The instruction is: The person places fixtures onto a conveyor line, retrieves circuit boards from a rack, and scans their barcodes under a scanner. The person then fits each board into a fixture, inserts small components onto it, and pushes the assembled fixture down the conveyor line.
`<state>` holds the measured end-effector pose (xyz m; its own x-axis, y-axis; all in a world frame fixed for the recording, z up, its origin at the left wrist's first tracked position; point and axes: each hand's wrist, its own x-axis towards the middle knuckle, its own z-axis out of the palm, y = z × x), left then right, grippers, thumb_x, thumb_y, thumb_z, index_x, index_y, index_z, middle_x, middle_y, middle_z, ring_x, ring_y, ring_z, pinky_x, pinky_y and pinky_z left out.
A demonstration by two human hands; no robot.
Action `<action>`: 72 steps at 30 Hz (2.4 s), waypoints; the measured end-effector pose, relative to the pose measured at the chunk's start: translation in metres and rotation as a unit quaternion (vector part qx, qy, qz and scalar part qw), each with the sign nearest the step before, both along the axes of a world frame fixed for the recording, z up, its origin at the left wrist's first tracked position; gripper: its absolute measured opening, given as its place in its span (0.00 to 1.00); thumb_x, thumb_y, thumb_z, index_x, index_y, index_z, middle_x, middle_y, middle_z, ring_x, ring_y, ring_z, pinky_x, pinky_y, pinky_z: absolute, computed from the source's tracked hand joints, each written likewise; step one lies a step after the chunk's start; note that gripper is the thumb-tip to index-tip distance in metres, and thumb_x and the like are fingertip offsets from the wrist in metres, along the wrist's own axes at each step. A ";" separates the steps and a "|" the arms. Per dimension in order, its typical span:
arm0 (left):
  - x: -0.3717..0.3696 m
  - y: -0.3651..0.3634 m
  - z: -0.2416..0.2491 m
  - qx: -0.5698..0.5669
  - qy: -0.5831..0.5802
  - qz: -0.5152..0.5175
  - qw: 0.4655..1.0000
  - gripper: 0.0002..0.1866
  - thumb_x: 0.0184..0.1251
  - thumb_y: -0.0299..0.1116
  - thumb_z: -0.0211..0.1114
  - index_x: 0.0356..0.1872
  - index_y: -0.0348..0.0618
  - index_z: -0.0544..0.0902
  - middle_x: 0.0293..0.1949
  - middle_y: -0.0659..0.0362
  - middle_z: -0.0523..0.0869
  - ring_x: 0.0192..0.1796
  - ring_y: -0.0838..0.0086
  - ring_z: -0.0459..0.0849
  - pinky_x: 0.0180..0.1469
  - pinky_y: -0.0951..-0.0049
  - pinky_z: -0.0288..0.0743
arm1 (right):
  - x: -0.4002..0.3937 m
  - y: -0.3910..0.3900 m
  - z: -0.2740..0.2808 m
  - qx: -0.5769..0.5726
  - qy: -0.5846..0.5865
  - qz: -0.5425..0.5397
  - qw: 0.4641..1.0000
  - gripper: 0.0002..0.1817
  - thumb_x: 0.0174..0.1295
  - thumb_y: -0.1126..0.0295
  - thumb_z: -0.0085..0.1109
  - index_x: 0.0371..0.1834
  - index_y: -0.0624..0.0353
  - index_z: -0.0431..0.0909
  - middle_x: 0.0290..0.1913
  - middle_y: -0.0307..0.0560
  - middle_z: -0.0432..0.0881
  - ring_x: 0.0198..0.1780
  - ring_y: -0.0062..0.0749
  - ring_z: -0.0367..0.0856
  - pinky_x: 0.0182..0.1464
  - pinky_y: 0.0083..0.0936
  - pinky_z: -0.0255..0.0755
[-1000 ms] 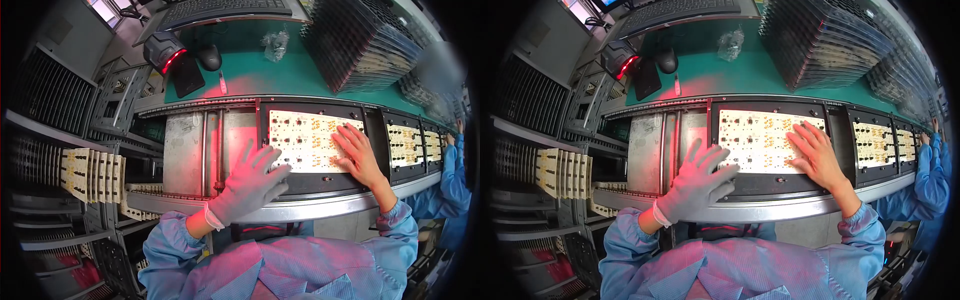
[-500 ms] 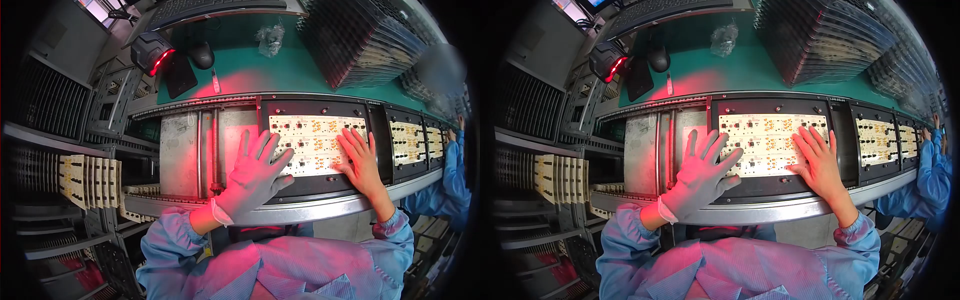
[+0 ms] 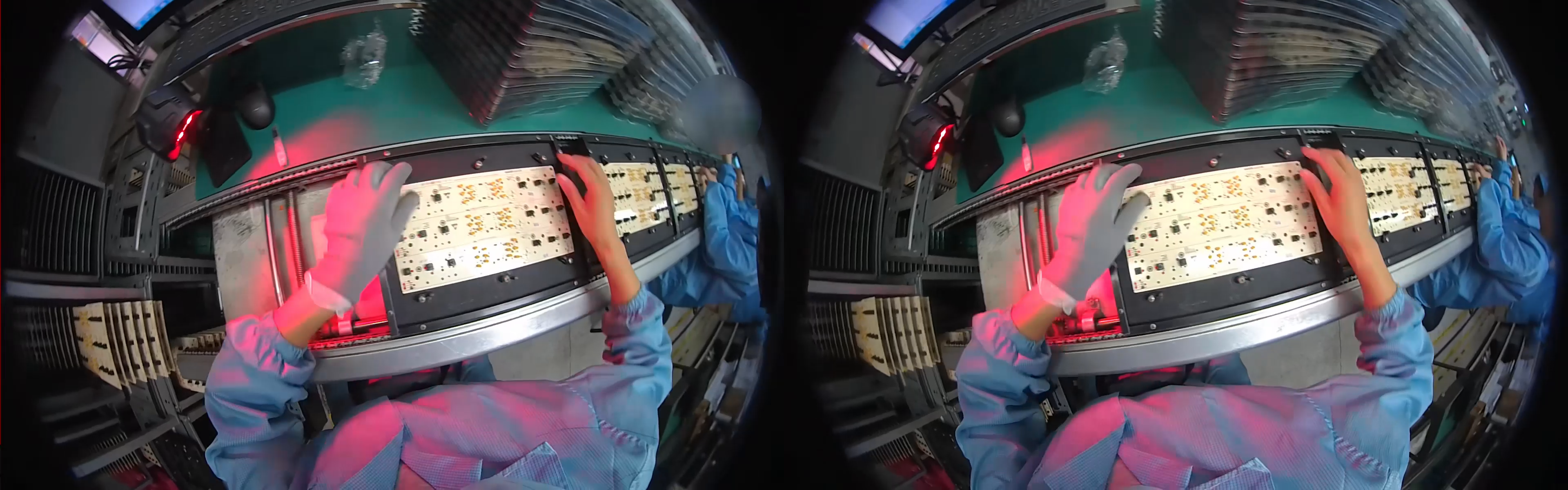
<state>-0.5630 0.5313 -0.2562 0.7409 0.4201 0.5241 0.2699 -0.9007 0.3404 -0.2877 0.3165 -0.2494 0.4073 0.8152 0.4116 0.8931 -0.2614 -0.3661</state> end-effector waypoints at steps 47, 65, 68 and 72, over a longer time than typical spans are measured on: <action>-0.007 -0.064 -0.015 0.116 0.081 -0.216 0.966 0.16 0.53 0.36 0.70 0.44 0.48 0.82 0.46 0.62 0.80 0.51 0.71 0.78 0.67 0.56 0.66 | 0.044 0.035 0.002 -0.125 0.092 0.160 0.975 0.05 0.58 0.81 0.59 0.35 0.62 0.74 0.38 0.43 0.71 0.45 0.34 0.73 0.48 0.25 0.68; -0.042 -0.071 -0.002 -0.028 0.151 -0.176 0.972 0.17 0.55 0.31 0.70 0.48 0.48 0.82 0.36 0.61 0.80 0.39 0.65 0.80 0.42 0.63 0.74 | -0.056 -0.078 -0.008 -0.077 0.047 0.019 0.996 0.10 0.49 0.74 0.72 0.34 0.58 0.82 0.39 0.44 0.81 0.43 0.38 0.78 0.48 0.29 0.70; -0.034 -0.075 -0.008 -0.097 0.102 -0.160 0.977 0.18 0.56 0.25 0.66 0.49 0.50 0.81 0.36 0.59 0.79 0.34 0.63 0.80 0.36 0.62 0.74 | -0.055 -0.073 -0.013 -0.049 0.001 0.054 0.997 0.08 0.51 0.75 0.70 0.31 0.58 0.80 0.37 0.44 0.82 0.40 0.38 0.78 0.45 0.29 0.68; -0.028 -0.077 -0.011 -0.113 0.126 -0.128 0.977 0.17 0.54 0.23 0.62 0.47 0.50 0.80 0.38 0.59 0.78 0.34 0.61 0.81 0.31 0.62 0.76 | -0.061 -0.071 -0.019 -0.036 0.008 -0.009 0.999 0.07 0.54 0.76 0.67 0.28 0.59 0.76 0.36 0.44 0.80 0.39 0.39 0.76 0.44 0.29 0.67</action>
<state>-0.5912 0.4544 -0.2673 0.9307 0.2871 0.2266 0.1456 -0.8593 0.4904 -0.3489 0.2456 -0.2680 0.4286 0.8346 0.3460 0.8822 -0.3039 -0.3597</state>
